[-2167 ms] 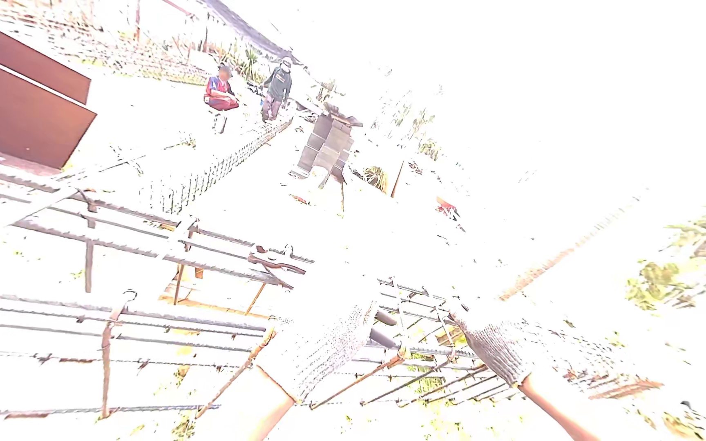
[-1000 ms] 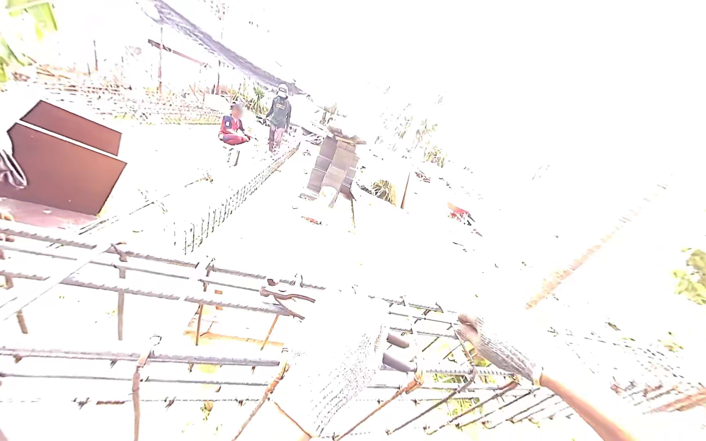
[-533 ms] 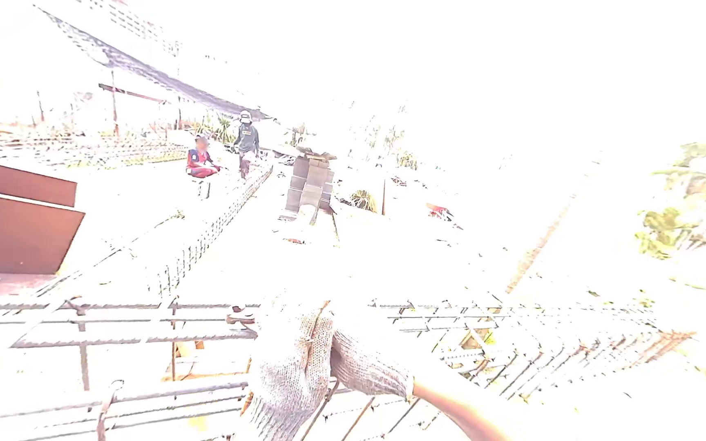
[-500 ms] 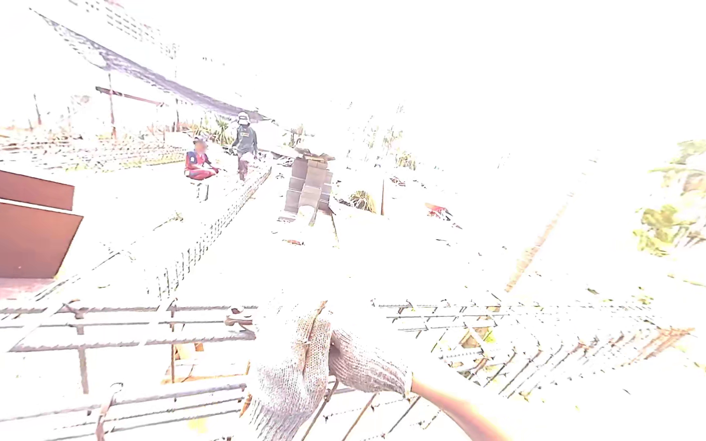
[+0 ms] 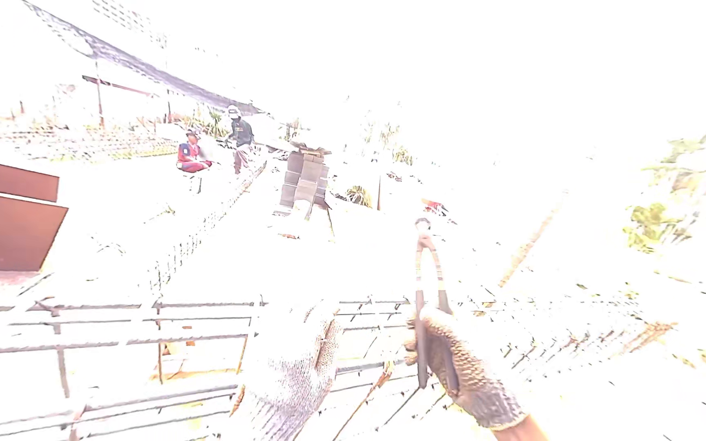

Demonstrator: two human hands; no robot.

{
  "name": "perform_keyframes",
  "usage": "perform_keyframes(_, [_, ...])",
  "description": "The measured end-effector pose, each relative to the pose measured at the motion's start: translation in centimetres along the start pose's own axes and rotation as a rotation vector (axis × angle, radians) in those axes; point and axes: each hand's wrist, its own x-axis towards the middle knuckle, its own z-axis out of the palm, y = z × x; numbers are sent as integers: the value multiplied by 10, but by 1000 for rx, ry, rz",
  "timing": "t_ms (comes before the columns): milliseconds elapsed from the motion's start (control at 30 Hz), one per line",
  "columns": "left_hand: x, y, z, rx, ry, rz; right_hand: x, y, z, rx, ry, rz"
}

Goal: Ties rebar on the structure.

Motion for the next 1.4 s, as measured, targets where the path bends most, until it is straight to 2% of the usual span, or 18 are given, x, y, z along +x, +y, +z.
perform_keyframes(100, [-1, 2, 2, 66, -84, 24, -9, -13, -34, -6, 126, 14])
perform_keyframes(233, [-6, 4, 6, 73, -152, 26, -22, -36, -89, -135, -96, 53])
perform_keyframes(300, [-12, 2, 7, 74, -200, 14, -29, -54, -95, -472, -98, 87])
perform_keyframes(367, [-17, 2, 3, 61, -287, -18, -32, -68, -93, -1088, -34, 59])
perform_keyframes(433, [-9, 8, 2, 68, -270, -4, -28, -69, -96, -1785, -48, -175])
perform_keyframes(467, [-9, 9, 2, 71, -258, -3, -22, -66, -102, -2003, -58, -348])
perform_keyframes(500, [-9, 8, 3, 66, -246, 7, -15, -63, -109, -2126, -77, -430])
perform_keyframes(600, [-5, 9, -5, 37, -273, 15, 4, -70, -114, -2360, -115, -324])
perform_keyframes(667, [-3, 10, -8, 22, -290, 7, 16, -76, -113, -2431, -121, -204])
perform_keyframes(767, [-3, 8, -8, 0, -317, -9, 28, -79, -117, -2526, -148, -344])
perform_keyframes(867, [1, 12, -11, 41, -310, -22, 29, -83, -107, -2589, -178, -283])
perform_keyframes(967, [5, 17, -16, 64, -343, -38, 26, -90, -93, -2597, -225, -321])
perform_keyframes(1033, [3, 15, -13, 73, -338, -31, 20, -93, -75, -2546, -281, -203])
perform_keyframes(1167, [-5, 11, -5, 23, -301, -23, 27, -76, -93, -2549, -79, -245])
perform_keyframes(1300, [-4, 12, -9, 19, -324, -29, 13, -75, -71, -2311, 85, -119])
perform_keyframes(1400, [-5, 13, -9, 29, -330, -30, 15, -68, -86, -2271, 201, -72])
